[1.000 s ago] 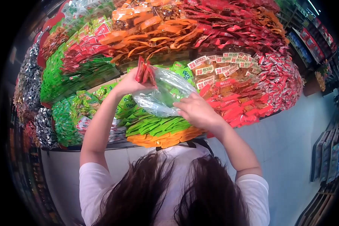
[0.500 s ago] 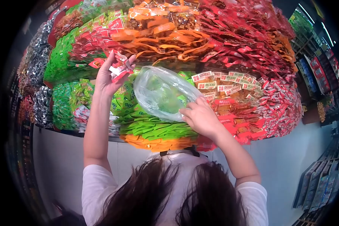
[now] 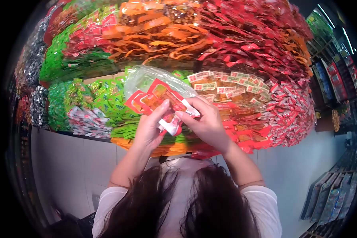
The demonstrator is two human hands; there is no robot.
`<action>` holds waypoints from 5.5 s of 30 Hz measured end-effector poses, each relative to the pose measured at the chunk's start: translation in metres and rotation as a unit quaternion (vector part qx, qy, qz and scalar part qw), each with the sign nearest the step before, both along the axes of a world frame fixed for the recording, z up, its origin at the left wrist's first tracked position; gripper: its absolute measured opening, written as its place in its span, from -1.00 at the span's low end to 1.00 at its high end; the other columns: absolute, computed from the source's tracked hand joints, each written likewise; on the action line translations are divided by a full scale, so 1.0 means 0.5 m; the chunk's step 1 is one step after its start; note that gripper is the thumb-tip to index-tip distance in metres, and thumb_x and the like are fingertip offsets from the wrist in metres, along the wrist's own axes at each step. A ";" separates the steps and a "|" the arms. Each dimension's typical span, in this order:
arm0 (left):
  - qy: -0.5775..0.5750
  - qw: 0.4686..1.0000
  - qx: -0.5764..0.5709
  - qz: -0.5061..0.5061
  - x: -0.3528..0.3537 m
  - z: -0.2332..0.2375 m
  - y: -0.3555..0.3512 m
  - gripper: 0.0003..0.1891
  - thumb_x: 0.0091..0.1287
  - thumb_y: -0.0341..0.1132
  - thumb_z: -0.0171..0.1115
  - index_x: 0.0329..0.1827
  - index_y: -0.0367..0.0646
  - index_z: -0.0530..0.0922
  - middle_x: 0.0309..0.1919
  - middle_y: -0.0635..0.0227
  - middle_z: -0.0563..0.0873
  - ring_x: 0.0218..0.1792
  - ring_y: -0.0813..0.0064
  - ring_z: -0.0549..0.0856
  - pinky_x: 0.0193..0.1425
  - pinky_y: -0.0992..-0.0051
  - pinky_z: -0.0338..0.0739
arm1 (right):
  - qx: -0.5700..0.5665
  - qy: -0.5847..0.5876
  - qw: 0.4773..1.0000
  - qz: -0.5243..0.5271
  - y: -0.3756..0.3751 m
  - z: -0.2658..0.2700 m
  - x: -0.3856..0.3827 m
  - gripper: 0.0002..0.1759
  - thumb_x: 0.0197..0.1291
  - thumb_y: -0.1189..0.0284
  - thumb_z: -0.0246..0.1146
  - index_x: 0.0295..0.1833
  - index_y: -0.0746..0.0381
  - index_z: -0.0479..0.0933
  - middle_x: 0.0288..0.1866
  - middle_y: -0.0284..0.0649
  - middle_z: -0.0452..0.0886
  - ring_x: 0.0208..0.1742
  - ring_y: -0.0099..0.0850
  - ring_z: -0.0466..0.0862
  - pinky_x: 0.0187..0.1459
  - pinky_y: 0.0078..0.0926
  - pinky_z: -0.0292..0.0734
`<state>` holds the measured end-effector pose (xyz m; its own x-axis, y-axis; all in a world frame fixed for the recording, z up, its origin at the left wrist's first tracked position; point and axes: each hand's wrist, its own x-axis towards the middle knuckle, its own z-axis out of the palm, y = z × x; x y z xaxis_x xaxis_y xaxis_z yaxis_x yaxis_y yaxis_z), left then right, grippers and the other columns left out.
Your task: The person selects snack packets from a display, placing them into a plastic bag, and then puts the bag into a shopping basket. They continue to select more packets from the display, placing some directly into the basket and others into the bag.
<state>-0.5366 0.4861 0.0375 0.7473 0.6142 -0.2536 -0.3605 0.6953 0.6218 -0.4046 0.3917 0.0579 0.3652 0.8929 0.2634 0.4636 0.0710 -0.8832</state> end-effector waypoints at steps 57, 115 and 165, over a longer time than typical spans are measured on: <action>0.102 0.976 0.038 -0.190 -0.021 -0.078 -0.058 -0.44 0.08 -0.48 0.04 0.23 -0.42 0.39 0.05 0.02 0.62 -0.11 0.29 0.68 -0.02 0.41 0.52 | -0.260 -0.505 0.796 -0.209 -0.376 0.023 0.645 -0.83 -0.07 0.62 0.28 -0.28 0.25 0.61 -0.21 -0.16 0.60 -0.09 -0.14 0.59 -0.03 -0.25 0.49; 0.186 0.944 0.250 -0.107 -0.003 -0.074 -0.136 -0.63 0.16 -0.50 0.41 0.02 -0.29 0.51 -0.10 0.33 0.66 -0.09 0.55 0.65 0.02 0.50 0.56 | -0.213 0.171 0.945 0.181 -0.116 -0.027 0.127 -0.71 0.05 0.33 0.41 -0.21 0.29 0.55 -0.44 -0.35 0.62 -0.34 -0.66 0.55 -0.29 -0.62 0.43; 0.132 0.985 0.091 -0.057 -0.002 -0.086 -0.121 -0.38 0.02 -0.64 0.04 0.27 -0.44 0.36 -0.23 0.33 0.48 -0.09 0.28 0.69 0.05 0.35 0.61 | -0.118 -0.202 0.939 -0.251 -0.452 0.002 0.804 -0.72 0.08 0.62 0.26 -0.03 0.33 0.51 -0.15 -0.28 0.58 -0.11 -0.54 0.59 -0.13 -0.58 0.51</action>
<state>-0.5377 0.4257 -0.0055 0.7374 0.5831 -0.3410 -0.0953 0.5896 0.8021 -0.0025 0.1655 0.0589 0.6692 0.6852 0.2875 0.6867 -0.4223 -0.5917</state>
